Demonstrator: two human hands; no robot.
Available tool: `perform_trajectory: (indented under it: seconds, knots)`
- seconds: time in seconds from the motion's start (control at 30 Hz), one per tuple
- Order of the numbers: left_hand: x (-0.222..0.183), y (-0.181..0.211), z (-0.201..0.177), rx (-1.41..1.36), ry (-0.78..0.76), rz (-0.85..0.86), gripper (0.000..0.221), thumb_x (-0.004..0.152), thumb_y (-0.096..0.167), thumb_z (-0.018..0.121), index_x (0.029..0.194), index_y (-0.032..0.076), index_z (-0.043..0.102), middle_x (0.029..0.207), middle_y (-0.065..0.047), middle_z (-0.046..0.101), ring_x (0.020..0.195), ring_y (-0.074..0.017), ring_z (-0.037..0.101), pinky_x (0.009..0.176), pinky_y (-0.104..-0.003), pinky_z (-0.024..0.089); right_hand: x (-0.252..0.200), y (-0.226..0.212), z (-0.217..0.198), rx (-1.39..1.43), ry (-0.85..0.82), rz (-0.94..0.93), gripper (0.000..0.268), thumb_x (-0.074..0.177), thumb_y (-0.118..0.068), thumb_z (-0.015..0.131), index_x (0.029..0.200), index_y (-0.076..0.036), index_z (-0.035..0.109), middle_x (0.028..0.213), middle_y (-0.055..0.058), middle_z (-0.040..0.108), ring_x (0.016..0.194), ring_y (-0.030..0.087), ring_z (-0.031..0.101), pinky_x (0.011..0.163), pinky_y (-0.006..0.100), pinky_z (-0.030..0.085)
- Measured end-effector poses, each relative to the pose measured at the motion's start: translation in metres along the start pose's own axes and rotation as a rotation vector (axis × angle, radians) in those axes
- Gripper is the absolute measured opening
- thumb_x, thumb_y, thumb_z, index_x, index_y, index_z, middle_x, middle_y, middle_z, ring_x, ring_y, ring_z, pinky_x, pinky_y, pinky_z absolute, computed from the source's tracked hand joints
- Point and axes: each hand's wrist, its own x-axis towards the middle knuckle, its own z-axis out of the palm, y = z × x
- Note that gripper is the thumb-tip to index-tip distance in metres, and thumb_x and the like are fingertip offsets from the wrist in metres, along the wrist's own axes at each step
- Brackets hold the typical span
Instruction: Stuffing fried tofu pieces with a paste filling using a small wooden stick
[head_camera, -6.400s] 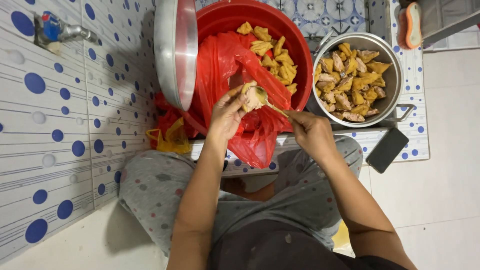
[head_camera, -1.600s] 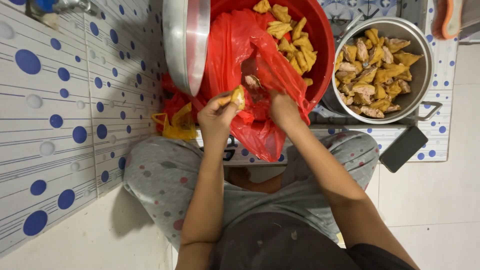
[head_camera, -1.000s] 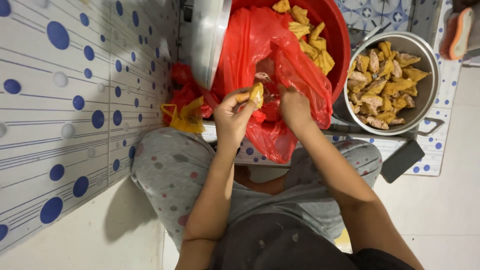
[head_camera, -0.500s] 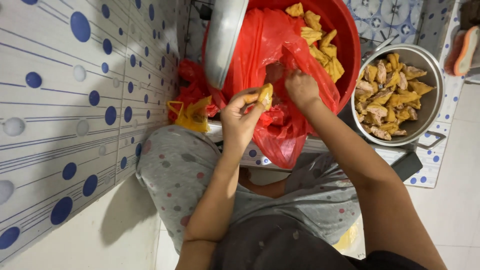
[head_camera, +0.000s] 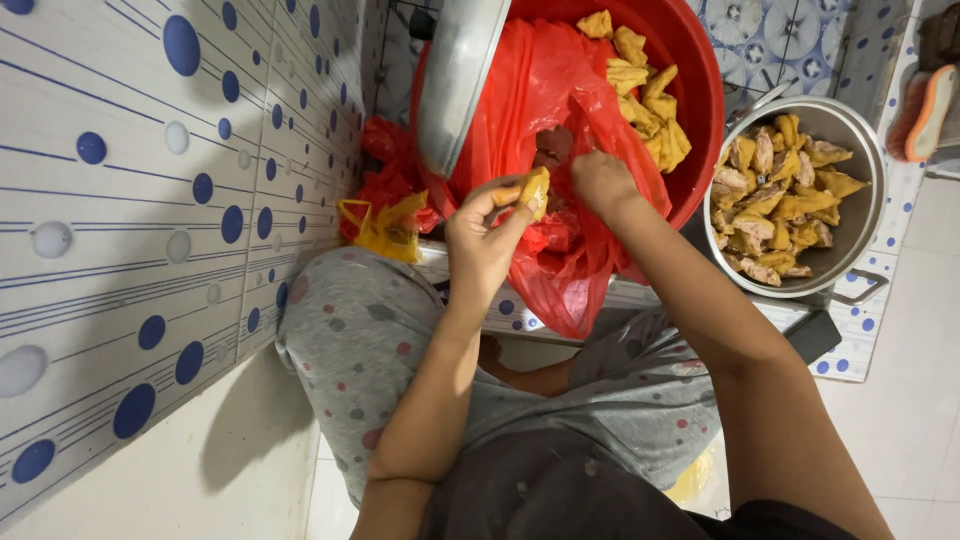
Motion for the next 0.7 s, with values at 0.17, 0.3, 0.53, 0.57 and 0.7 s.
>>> perform_trajectory:
  seconds: [0.17,0.3,0.53,0.57,0.7]
  knots:
    - [0.0,-0.007,-0.002,0.029,0.013,-0.004,0.024,0.083,0.002,0.084,0.102,-0.009,0.073,0.112,-0.023,0.07,0.1,-0.0275,0.073,0.087,-0.036,0.06,-0.019,0.018,-0.049,0.391,-0.083,0.064,0.025,0.089,-0.008,0.063,0.105,0.003,0.079,0.095,0.027,0.075,0.098,0.044,0.073,0.082,0.051,0.059]
    - [0.002,-0.007,0.0,-0.067,0.062,-0.152,0.024,0.089,0.004,0.079,0.109,-0.008,0.072,0.113,-0.025,0.07,0.1,-0.0271,0.072,0.079,-0.034,0.064,-0.067,0.03,-0.094,0.813,-0.044,0.248,0.025,0.093,-0.022,0.066,0.11,-0.012,0.08,0.093,0.019,0.076,0.093,0.041,0.072,0.081,0.05,0.055]
    - [0.005,-0.039,0.009,-0.04,0.153,-0.262,0.026,0.087,0.005,0.077,0.108,-0.01,0.073,0.107,-0.037,0.068,0.094,-0.0348,0.073,0.075,-0.04,0.066,-0.17,0.012,-0.166,1.593,0.142,0.467,0.028,0.093,-0.002,0.063,0.119,0.007,0.068,0.062,0.02,0.06,0.03,0.013,0.042,0.027,0.026,0.034]
    - [0.004,-0.042,0.013,-0.082,0.176,-0.312,0.028,0.087,0.005,0.077,0.11,-0.01,0.073,0.107,-0.038,0.068,0.093,-0.036,0.072,0.076,-0.042,0.065,-0.185,0.007,-0.18,1.651,0.136,0.48,0.027,0.095,-0.004,0.063,0.12,0.007,0.068,0.062,0.018,0.06,0.032,0.012,0.042,0.025,0.025,0.032]
    - [0.004,-0.069,0.019,-0.296,0.21,-0.465,0.026,0.082,0.003,0.08,0.105,-0.01,0.074,0.093,-0.031,0.068,0.084,-0.0383,0.072,0.079,-0.054,0.064,-0.22,-0.011,-0.173,1.927,0.217,0.433,0.028,0.095,0.0,0.063,0.121,0.009,0.067,0.06,0.017,0.058,0.03,0.009,0.04,0.024,0.022,0.031]
